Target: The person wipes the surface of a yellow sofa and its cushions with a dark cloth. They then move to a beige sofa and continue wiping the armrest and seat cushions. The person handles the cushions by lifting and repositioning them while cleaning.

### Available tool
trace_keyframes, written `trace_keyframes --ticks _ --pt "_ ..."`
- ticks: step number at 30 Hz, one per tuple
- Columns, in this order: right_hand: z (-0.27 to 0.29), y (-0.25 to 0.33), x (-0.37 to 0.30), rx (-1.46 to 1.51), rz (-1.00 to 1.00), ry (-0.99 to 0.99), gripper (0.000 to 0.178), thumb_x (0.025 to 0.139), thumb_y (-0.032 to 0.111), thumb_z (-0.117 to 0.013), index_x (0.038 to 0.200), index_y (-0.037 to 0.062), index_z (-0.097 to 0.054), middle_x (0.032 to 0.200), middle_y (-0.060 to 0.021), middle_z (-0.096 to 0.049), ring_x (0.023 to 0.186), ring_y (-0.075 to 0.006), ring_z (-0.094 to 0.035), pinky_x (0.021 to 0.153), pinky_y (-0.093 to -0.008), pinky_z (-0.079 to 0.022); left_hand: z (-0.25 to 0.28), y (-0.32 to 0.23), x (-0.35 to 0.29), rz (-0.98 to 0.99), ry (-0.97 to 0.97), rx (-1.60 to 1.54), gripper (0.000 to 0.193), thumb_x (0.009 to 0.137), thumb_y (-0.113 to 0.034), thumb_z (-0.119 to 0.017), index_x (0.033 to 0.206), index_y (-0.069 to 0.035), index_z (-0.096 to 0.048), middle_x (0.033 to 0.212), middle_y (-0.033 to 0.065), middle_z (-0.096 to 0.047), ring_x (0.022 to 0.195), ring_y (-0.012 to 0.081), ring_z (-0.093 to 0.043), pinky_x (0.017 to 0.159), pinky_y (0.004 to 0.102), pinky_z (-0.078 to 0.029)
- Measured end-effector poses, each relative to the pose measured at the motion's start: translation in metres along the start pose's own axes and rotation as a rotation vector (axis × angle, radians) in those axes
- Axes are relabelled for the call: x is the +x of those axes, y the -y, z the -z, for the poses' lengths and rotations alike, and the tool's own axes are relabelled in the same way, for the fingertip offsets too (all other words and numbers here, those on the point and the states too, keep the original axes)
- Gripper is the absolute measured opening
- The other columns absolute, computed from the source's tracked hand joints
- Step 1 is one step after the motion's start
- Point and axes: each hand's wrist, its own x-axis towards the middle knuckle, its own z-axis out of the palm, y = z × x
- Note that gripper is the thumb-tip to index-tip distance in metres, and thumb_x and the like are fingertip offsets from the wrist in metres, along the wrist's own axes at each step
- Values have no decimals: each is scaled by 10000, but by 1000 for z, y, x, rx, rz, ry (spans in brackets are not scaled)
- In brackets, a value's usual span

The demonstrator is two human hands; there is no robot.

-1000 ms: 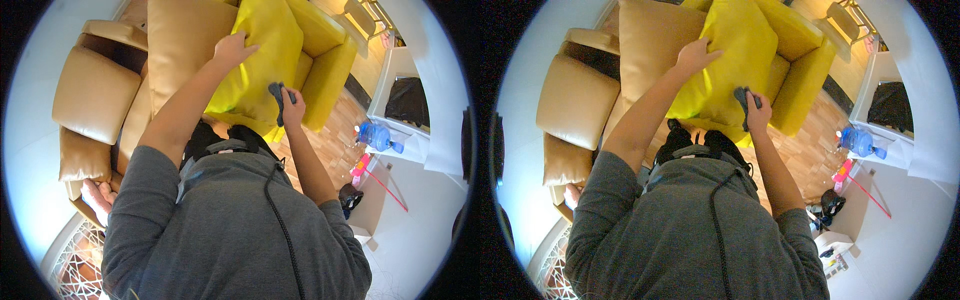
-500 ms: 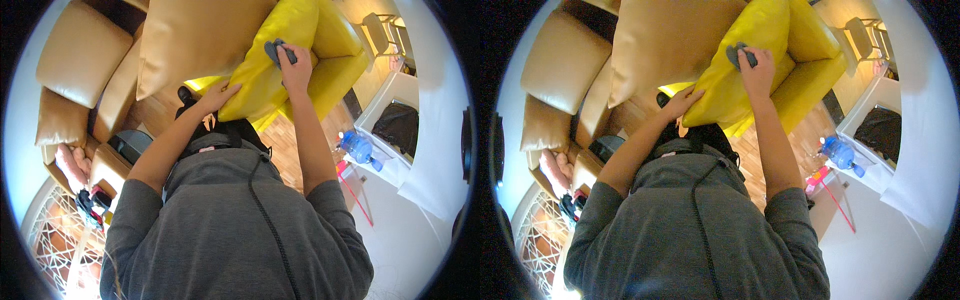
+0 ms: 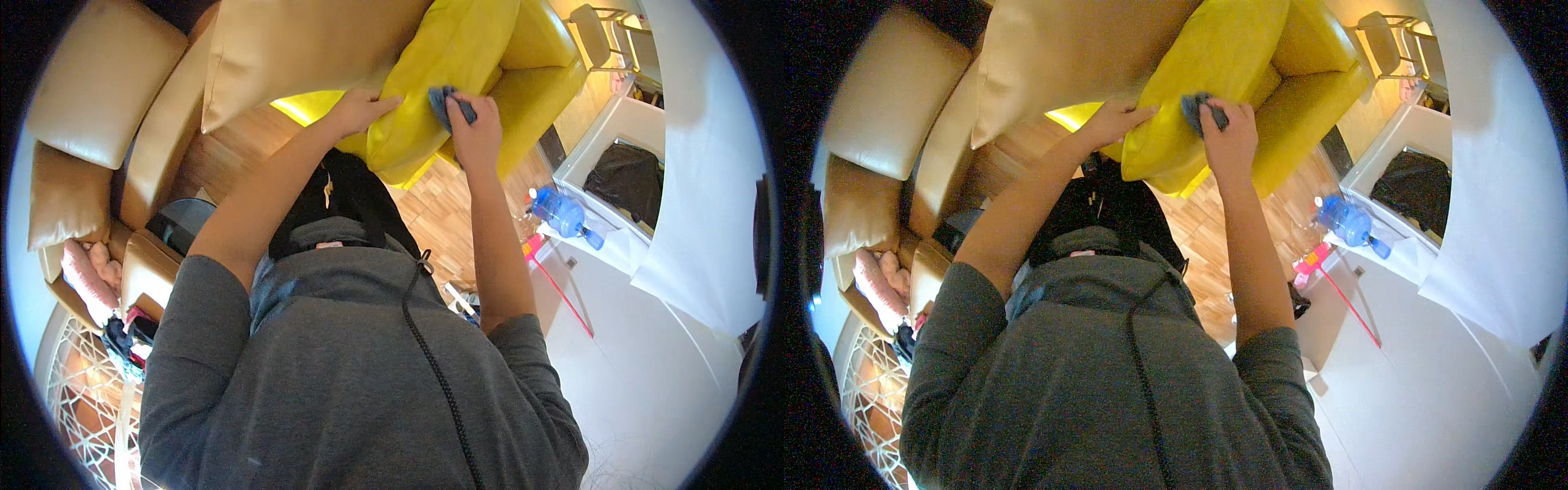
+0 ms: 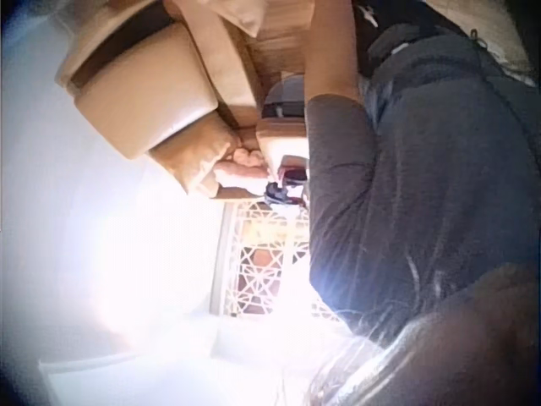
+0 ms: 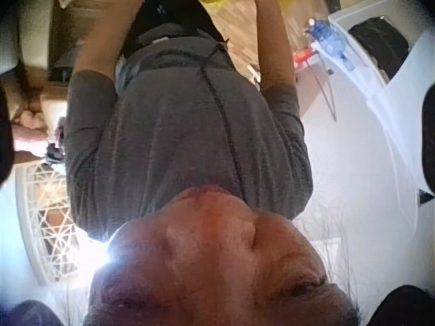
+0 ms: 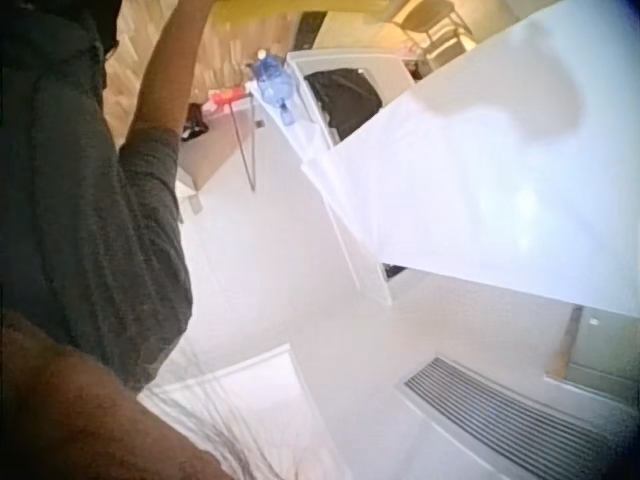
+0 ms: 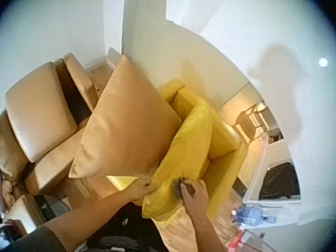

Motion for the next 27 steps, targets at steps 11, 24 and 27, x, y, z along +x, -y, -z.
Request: trace_keyframes --ticks 11,24,27 --pt "-56 47 -81 -199 20 323 185 886 275 -744 988 120 -745 1042 -136 -659 959 -372 -666 821 -451 -551 -19 31 17 -266 -267 16 526 971 -452 -655 865 58 -722 673 195 -653 575 281 -633 580 417 -496" --pt "-61 30 -26 -400 138 159 235 883 245 -750 1097 148 -742 1123 -135 -632 1078 -345 -638 850 -451 -548 -24 50 31 -191 -105 140 528 1043 -448 -552 997 53 -713 782 126 -691 690 256 -630 692 395 -513" --pt "-54 28 -51 -279 103 309 234 879 272 -755 1079 149 -752 1107 -132 -643 1045 -353 -652 841 -445 -550 -30 57 21 -172 -121 70 537 1060 -454 -527 1034 54 -700 846 131 -709 760 245 -638 751 385 -516"
